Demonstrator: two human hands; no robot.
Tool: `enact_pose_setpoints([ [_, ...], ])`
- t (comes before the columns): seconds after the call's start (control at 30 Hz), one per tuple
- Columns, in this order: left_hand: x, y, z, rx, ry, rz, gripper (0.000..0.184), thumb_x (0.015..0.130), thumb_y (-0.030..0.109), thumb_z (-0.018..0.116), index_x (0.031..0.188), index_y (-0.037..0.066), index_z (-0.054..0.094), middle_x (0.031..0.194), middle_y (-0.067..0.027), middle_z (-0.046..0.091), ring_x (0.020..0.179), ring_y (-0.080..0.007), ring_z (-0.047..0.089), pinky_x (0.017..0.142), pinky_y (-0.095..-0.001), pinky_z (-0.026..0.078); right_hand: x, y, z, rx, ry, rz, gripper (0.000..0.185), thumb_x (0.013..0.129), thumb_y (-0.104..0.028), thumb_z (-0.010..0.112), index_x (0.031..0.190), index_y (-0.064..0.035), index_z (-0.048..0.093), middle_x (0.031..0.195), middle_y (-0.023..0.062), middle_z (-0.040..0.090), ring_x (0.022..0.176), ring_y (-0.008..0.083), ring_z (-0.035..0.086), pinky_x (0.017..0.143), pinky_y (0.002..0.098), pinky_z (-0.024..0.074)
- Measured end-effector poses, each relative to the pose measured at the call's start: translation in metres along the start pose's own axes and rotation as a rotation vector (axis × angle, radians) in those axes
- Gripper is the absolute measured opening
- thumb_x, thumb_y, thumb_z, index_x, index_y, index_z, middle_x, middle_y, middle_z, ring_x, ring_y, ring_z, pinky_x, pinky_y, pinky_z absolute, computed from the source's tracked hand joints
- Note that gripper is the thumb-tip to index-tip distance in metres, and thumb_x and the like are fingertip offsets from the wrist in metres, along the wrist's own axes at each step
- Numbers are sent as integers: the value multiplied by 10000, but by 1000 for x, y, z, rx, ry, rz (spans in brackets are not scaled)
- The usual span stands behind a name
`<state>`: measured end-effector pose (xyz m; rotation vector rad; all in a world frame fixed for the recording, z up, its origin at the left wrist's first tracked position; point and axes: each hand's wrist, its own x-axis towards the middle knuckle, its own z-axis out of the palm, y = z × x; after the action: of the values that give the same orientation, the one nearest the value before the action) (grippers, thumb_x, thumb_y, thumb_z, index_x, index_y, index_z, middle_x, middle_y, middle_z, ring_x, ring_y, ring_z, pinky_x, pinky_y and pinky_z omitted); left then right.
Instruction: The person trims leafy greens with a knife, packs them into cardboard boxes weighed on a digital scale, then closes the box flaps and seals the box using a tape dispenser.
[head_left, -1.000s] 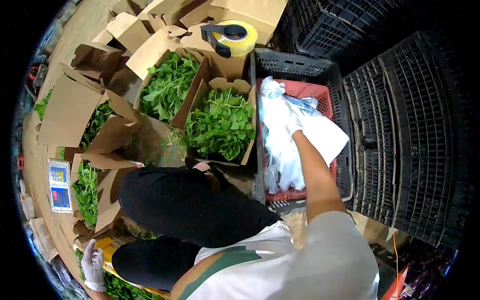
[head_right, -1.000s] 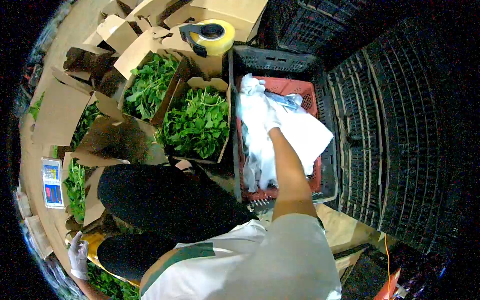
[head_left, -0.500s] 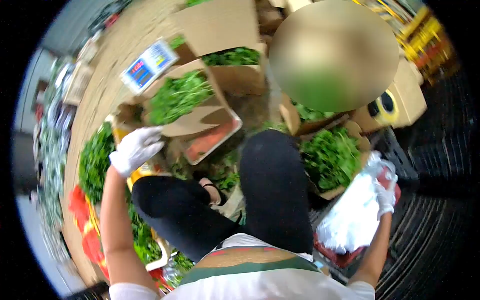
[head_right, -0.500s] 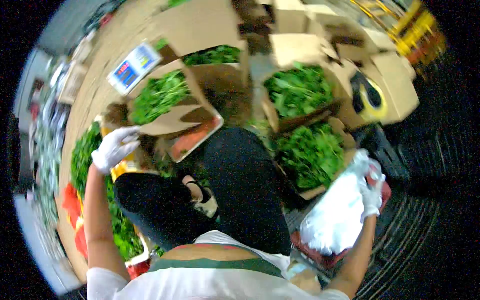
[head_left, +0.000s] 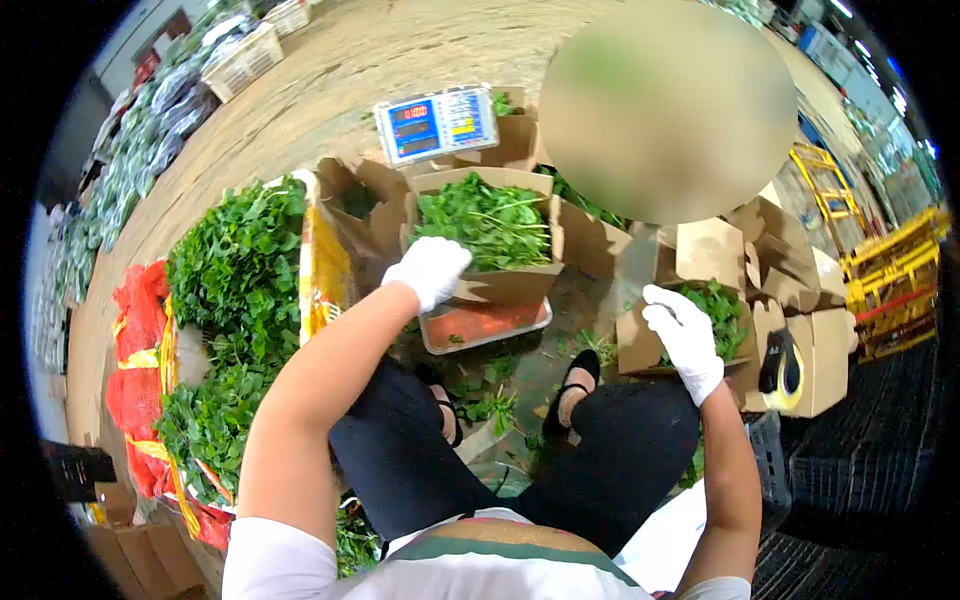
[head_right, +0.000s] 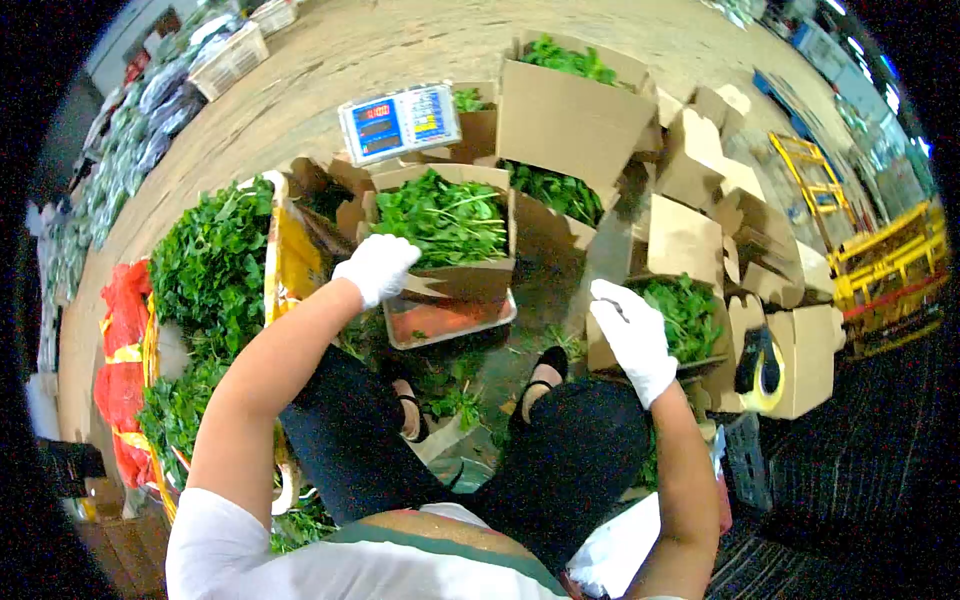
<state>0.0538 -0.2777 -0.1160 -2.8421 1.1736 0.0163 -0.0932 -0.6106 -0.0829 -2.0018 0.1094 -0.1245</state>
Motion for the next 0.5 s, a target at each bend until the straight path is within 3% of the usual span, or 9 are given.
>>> enact_pose_setpoints([
  [0.1, 8, -7, 1, -139, -332, -138, 166, 727, 81, 480, 820, 63, 616, 838, -176, 614, 805, -332, 599, 708, -409, 479, 37, -6, 29, 30, -158, 71, 283, 807, -138, 590, 1062, -15, 585, 996, 92, 622, 881, 150, 570, 796, 260, 445],
  [0.13, 7, -2, -10, -160, -348, -146, 184, 738, 105, 482, 847, 67, 626, 873, -175, 616, 825, -336, 601, 721, -406, 482, 45, -10, 33, 53, -182, 93, 281, 810, -137, 588, 1063, -15, 585, 988, 82, 621, 859, 140, 569, 777, 255, 449],
  [0.27, 4, 7, -2, -78, -485, -29, 179, 719, 125, 500, 825, 62, 631, 843, -156, 624, 783, -336, 613, 664, -406, 498, 67, -10, 44, 129, -253, 111, 269, 821, -138, 580, 1061, -18, 589, 935, 43, 619, 770, 97, 557, 698, 229, 455],
  [0.37, -2, 13, -14, -128, -615, 53, 175, 725, 128, 512, 833, 69, 636, 841, -158, 625, 788, -336, 613, 688, -408, 496, 78, 3, 49, 197, -229, 145, 271, 826, -150, 577, 1064, -22, 592, 884, 20, 618, 719, 78, 540, 658, 213, 446],
  [0.43, 4, 13, -34, -173, -597, 85, 154, 741, 181, 533, 780, 63, 625, 782, -154, 614, 732, -333, 606, 634, -415, 487, 85, 12, 51, 185, -196, 150, 267, 829, -152, 572, 1063, -25, 594, 859, 18, 616, 714, 73, 535, 651, 208, 442],
  [0.5, 16, 5, -41, -260, -155, 244, 194, 749, 255, 558, 729, 65, 592, 704, -152, 581, 651, -325, 584, 556, -417, 459, 95, 19, 55, 175, -163, 148, 263, 833, -154, 567, 1062, -27, 597, 833, 16, 614, 709, 68, 530, 644, 203, 439],
])
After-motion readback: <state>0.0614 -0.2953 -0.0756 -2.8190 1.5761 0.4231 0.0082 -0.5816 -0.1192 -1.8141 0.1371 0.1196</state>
